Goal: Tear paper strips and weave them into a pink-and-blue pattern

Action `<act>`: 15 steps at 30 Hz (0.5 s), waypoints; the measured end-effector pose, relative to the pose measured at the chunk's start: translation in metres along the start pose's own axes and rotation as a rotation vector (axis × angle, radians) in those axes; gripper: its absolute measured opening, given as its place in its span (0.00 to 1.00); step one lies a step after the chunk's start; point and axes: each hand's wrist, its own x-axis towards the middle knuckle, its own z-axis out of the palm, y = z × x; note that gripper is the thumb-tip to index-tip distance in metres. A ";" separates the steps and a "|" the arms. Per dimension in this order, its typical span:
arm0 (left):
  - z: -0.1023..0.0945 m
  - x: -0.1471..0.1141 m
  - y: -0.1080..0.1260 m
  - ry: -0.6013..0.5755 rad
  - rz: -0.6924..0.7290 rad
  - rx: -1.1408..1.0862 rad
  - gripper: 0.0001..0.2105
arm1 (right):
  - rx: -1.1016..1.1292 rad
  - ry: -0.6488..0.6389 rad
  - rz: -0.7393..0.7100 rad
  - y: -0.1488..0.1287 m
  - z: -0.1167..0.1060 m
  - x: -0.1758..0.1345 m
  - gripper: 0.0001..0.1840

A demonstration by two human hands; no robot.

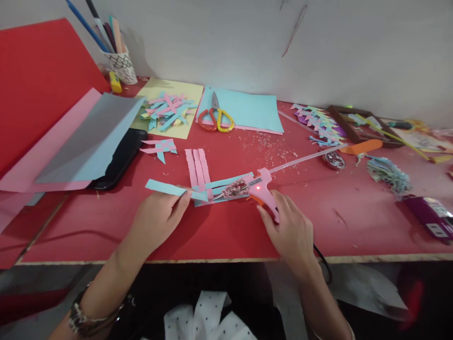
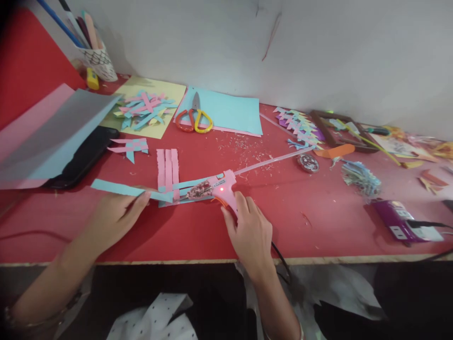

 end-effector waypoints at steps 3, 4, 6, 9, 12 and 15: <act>0.000 0.000 0.000 0.002 0.010 0.002 0.18 | -0.007 -0.007 0.010 0.002 -0.001 -0.001 0.21; 0.000 0.000 0.000 0.005 0.008 0.008 0.18 | -0.008 -0.010 0.015 0.002 -0.001 -0.001 0.21; 0.000 0.000 0.000 0.011 0.001 0.020 0.17 | -0.010 -0.019 0.031 0.003 -0.002 -0.001 0.21; -0.001 0.000 0.001 0.009 -0.004 0.012 0.17 | -0.001 -0.037 0.054 0.004 -0.003 -0.002 0.21; -0.001 0.000 0.002 0.000 -0.002 -0.001 0.18 | 0.009 -0.045 0.082 0.007 -0.003 -0.002 0.21; -0.001 0.001 0.002 -0.006 -0.001 0.005 0.18 | 0.004 -0.024 0.095 0.011 -0.004 -0.003 0.20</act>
